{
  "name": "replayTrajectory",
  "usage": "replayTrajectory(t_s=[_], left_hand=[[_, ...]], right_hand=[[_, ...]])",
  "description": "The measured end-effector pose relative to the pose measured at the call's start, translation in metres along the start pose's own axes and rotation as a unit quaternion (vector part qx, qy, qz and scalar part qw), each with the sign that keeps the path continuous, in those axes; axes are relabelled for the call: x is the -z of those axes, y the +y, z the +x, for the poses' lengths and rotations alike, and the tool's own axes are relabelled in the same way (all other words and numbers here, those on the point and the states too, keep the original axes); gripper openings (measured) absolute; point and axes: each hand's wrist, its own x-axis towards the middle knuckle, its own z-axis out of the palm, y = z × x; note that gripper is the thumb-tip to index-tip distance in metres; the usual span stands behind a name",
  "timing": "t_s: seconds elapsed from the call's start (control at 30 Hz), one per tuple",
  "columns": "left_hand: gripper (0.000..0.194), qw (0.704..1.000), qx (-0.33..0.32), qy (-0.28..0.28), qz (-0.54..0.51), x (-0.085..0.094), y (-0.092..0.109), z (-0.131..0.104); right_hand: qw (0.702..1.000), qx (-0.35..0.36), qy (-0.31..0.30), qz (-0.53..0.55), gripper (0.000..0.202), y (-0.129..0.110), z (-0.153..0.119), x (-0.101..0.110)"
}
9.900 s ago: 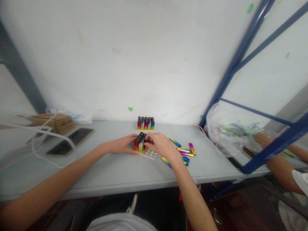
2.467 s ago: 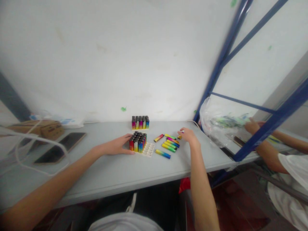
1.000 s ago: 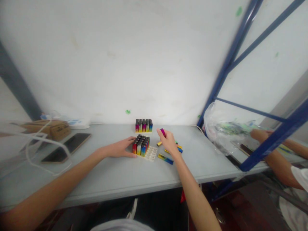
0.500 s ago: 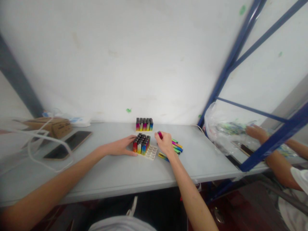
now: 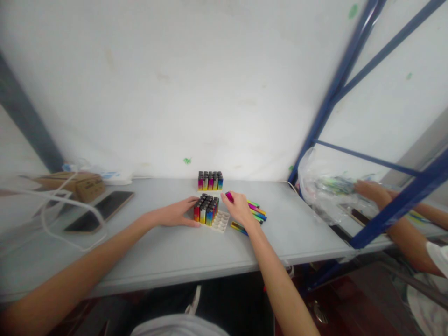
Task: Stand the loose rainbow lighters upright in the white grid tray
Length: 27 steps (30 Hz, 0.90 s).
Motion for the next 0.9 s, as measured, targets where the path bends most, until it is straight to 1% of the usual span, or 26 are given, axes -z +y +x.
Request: replayTrajectory(t_s=[0.1,0.2,0.27,0.4,0.53,0.63,0.77,0.83,0.9], left_hand=[[0.092,1.000,0.008,-0.001,0.003,0.000,0.000,0.000],[0.093,1.000,0.013,-0.003,0.005,-0.001,0.000,0.000],[0.093,1.000,0.012,-0.003,0.003,-0.001,0.000,0.000],[0.092,1.000,0.011,-0.007,-0.003,0.000,0.002,0.000],[0.092,1.000,0.011,-0.008,-0.005,0.001,0.002,0.000],[0.092,1.000,0.009,-0.007,-0.006,0.000,0.001,0.000],[0.091,1.000,-0.002,0.001,-0.004,-0.001,-0.002,0.001],[0.091,1.000,-0.003,0.001,-0.004,-0.001,-0.002,0.001],[0.091,1.000,-0.003,-0.001,-0.006,-0.001,-0.001,0.001]], right_hand=[[1.000,0.014,0.009,0.024,0.043,0.001,0.000,0.005],[0.998,0.025,-0.024,0.046,0.038,0.005,0.000,0.007],[0.997,0.040,-0.044,0.049,0.041,0.007,0.001,0.007],[0.996,0.079,-0.049,0.008,0.050,0.007,0.002,0.006],[0.994,0.047,-0.095,0.013,0.054,0.007,0.002,0.008],[0.992,0.037,-0.121,0.024,0.055,0.010,0.002,0.012],[0.984,0.036,-0.164,0.054,0.048,0.015,0.001,0.016],[0.982,0.043,-0.176,0.043,0.039,0.016,0.001,0.017],[0.984,0.051,-0.172,0.011,0.032,0.015,0.002,0.017]])
